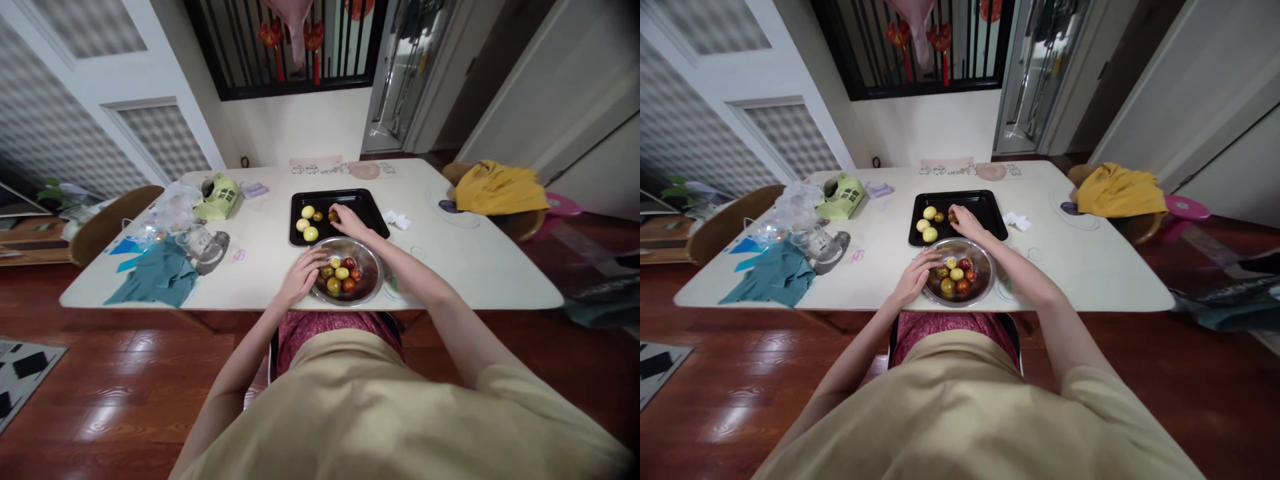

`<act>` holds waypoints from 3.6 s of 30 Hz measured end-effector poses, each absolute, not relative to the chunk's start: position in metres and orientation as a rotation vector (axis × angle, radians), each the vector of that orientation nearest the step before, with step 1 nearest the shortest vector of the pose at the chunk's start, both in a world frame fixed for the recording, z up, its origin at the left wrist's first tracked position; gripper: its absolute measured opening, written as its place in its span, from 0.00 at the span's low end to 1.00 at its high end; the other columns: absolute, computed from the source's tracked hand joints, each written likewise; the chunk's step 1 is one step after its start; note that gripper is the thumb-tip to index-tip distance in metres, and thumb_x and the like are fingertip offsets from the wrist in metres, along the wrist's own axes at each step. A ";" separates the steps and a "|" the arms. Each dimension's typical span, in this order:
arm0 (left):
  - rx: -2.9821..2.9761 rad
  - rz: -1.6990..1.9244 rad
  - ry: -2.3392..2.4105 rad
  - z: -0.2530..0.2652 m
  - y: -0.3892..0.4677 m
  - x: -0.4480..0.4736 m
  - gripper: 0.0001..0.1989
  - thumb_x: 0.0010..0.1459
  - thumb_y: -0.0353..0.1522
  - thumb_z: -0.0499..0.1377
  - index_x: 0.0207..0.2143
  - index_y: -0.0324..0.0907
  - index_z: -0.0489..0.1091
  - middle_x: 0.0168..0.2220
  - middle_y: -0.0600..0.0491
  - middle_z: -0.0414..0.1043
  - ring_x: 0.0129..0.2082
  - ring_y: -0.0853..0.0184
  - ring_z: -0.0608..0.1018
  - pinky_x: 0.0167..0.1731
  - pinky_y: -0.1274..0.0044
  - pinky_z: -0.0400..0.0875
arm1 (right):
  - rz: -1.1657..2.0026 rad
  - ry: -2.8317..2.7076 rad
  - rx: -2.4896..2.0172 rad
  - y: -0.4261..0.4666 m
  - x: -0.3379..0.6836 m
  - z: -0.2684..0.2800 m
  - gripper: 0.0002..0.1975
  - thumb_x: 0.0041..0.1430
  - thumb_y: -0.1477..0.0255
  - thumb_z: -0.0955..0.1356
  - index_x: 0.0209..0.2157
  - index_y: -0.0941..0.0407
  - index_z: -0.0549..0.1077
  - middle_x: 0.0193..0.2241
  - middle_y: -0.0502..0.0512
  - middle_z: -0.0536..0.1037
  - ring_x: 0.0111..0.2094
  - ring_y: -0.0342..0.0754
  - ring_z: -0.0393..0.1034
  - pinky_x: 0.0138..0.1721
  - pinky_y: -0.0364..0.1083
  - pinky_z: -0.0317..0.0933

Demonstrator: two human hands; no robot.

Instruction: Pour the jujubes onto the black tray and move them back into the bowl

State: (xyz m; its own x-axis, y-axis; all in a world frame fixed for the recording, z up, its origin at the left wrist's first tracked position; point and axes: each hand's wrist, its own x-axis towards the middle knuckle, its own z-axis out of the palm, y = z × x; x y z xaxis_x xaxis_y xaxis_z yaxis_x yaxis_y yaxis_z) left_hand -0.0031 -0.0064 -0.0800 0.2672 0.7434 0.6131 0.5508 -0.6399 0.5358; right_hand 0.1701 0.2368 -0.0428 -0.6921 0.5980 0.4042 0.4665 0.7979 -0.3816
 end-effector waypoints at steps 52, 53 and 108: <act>2.321 1.320 1.235 -0.074 -0.009 -0.006 0.26 0.80 0.43 0.42 0.58 0.43 0.77 0.61 0.43 0.77 0.71 0.55 0.71 0.75 0.51 0.58 | 0.463 -2.117 -0.601 0.073 0.289 -0.059 0.12 0.75 0.64 0.67 0.48 0.52 0.82 0.44 0.59 0.86 0.47 0.57 0.81 0.52 0.58 0.76; 2.310 1.338 1.234 -0.074 -0.009 -0.006 0.26 0.80 0.43 0.42 0.58 0.43 0.77 0.61 0.43 0.77 0.71 0.56 0.71 0.75 0.51 0.58 | 0.462 -2.081 -0.585 0.070 0.290 -0.065 0.13 0.76 0.63 0.66 0.48 0.51 0.82 0.45 0.59 0.86 0.48 0.57 0.81 0.53 0.59 0.75; 2.431 0.570 1.298 0.006 -0.005 -0.018 0.15 0.61 0.30 0.72 0.51 0.46 0.82 0.51 0.47 0.84 0.51 0.56 0.85 0.56 0.65 0.80 | 0.280 -2.027 -0.522 0.069 0.282 -0.096 0.23 0.79 0.64 0.57 0.50 0.54 0.82 0.46 0.62 0.86 0.52 0.58 0.78 0.61 0.65 0.70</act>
State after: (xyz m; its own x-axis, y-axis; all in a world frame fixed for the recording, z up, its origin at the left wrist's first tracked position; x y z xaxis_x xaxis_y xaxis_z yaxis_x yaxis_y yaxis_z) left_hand -0.0177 -0.0046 0.0057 0.5058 0.8410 0.1923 0.7106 -0.5325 0.4598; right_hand 0.2815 0.0685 -0.0956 -0.4228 0.4735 0.7727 0.2459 0.8806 -0.4051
